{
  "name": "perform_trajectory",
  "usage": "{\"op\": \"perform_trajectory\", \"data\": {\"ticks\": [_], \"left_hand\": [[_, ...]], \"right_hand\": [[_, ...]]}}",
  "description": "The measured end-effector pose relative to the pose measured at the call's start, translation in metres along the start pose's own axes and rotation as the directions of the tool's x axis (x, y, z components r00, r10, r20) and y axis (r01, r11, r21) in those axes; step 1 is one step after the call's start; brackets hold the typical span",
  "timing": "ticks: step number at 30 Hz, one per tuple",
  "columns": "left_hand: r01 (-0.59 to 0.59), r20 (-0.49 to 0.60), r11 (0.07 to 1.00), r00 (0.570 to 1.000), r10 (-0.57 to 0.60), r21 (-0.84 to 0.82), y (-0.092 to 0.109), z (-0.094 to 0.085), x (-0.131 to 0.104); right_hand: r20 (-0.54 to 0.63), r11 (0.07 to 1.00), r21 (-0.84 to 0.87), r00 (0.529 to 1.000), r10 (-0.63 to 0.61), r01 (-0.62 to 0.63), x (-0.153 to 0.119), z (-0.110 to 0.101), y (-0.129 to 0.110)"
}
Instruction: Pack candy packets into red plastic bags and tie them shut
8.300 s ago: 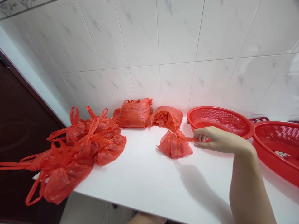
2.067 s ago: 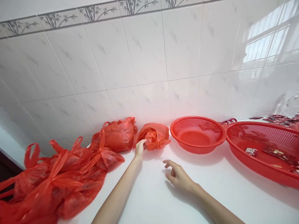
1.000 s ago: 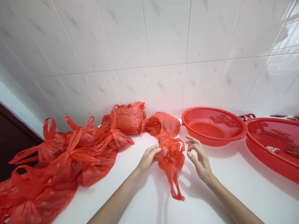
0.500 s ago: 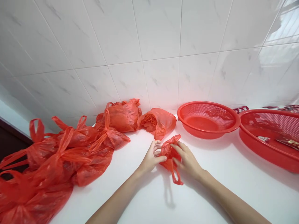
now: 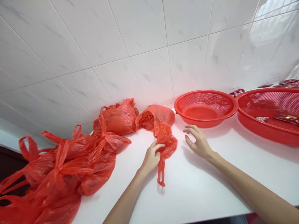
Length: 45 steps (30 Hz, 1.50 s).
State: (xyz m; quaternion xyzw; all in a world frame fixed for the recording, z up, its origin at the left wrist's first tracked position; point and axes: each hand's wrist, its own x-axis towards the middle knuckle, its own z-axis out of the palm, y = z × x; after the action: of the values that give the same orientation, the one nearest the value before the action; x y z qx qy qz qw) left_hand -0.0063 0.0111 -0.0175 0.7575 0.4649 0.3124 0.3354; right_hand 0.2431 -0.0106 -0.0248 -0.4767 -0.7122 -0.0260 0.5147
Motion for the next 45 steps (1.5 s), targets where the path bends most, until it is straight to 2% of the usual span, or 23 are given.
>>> {"op": "perform_trajectory", "data": {"ticks": [2,4,6,9,11,14,16,19,21,24,27,29,30,32,34,36,39,41,43,45], "left_hand": [[-0.017,0.017,0.999,1.000,0.018,-0.031,0.003,0.001,0.000],[-0.039,0.060,0.998,0.997,0.043,-0.056,0.007,0.003,-0.002],[-0.058,0.105,0.996,0.992,0.065,-0.067,0.013,0.006,-0.004],[-0.057,0.120,0.998,0.991,0.061,-0.034,0.022,0.014,-0.008],[-0.049,0.120,0.999,0.992,0.049,-0.003,0.026,0.019,-0.010],[-0.051,0.132,0.998,0.990,0.046,0.033,0.026,0.024,-0.010],[-0.038,0.135,0.995,0.990,0.026,0.087,0.023,0.023,-0.008],[0.007,0.123,0.973,0.992,-0.036,0.229,0.017,0.012,-0.005],[0.066,0.081,0.937,0.992,-0.099,0.344,0.015,-0.001,-0.003],[0.172,0.015,0.869,0.979,-0.202,0.464,0.015,-0.021,-0.002],[0.221,-0.018,0.852,0.970,-0.241,0.475,0.014,-0.032,-0.002],[0.216,-0.045,0.869,0.975,-0.219,0.445,0.011,-0.034,-0.001],[0.204,-0.055,0.882,0.978,-0.200,0.424,0.009,-0.033,-0.001],[0.170,-0.065,0.912,0.985,-0.157,0.373,0.005,-0.030,0.000],[0.140,-0.073,0.934,0.990,-0.122,0.330,0.002,-0.026,0.000],[0.103,-0.078,0.948,0.993,-0.084,0.300,0.001,-0.023,0.000],[0.002,-0.054,0.961,0.998,0.013,0.276,0.004,-0.021,-0.001],[-0.051,-0.029,0.957,0.998,0.062,0.287,0.006,-0.020,-0.002],[-0.074,0.001,0.944,0.997,0.078,0.323,0.006,-0.020,-0.003],[-0.094,0.021,0.925,0.995,0.093,0.368,0.005,-0.018,-0.003]], "right_hand": [[0.030,0.990,0.019,0.990,-0.139,0.138,-0.002,0.001,-0.014],[0.122,0.970,0.025,0.963,-0.242,0.241,-0.005,0.004,-0.026],[0.220,0.964,-0.026,0.942,-0.253,0.265,-0.008,0.009,-0.034],[0.299,0.971,-0.149,0.944,-0.136,0.187,-0.009,0.014,-0.036],[0.367,0.975,-0.186,0.929,-0.050,0.126,-0.008,0.014,-0.033],[0.520,0.978,-0.199,0.853,0.050,0.064,-0.004,0.013,-0.031],[0.564,0.963,-0.271,0.808,0.168,-0.011,-0.001,0.012,-0.030],[0.503,0.878,-0.443,0.760,0.410,-0.181,0.006,0.005,-0.028],[0.438,0.814,-0.516,0.734,0.518,-0.266,0.011,-0.003,-0.025],[0.376,0.749,-0.571,0.704,0.603,-0.336,0.017,-0.016,-0.018],[0.363,0.731,-0.575,0.687,0.630,-0.367,0.018,-0.022,-0.013],[0.392,0.780,-0.515,0.712,0.583,-0.355,0.016,-0.023,-0.008],[0.411,0.827,-0.459,0.747,0.522,-0.325,0.014,-0.022,-0.006],[0.410,0.925,-0.316,0.849,0.332,-0.209,0.010,-0.020,-0.001],[0.308,0.979,-0.194,0.944,0.122,-0.063,0.007,-0.020,0.002],[0.131,0.990,-0.126,0.991,-0.040,0.056,0.006,-0.022,0.000],[-0.097,0.979,-0.090,0.976,-0.193,0.184,0.007,-0.028,-0.011],[-0.137,0.970,-0.108,0.963,-0.231,0.217,0.010,-0.033,-0.019],[-0.058,0.965,-0.133,0.970,-0.237,0.228,0.011,-0.034,-0.022],[0.124,0.963,-0.161,0.972,-0.200,0.218,0.009,-0.031,-0.020]]}}
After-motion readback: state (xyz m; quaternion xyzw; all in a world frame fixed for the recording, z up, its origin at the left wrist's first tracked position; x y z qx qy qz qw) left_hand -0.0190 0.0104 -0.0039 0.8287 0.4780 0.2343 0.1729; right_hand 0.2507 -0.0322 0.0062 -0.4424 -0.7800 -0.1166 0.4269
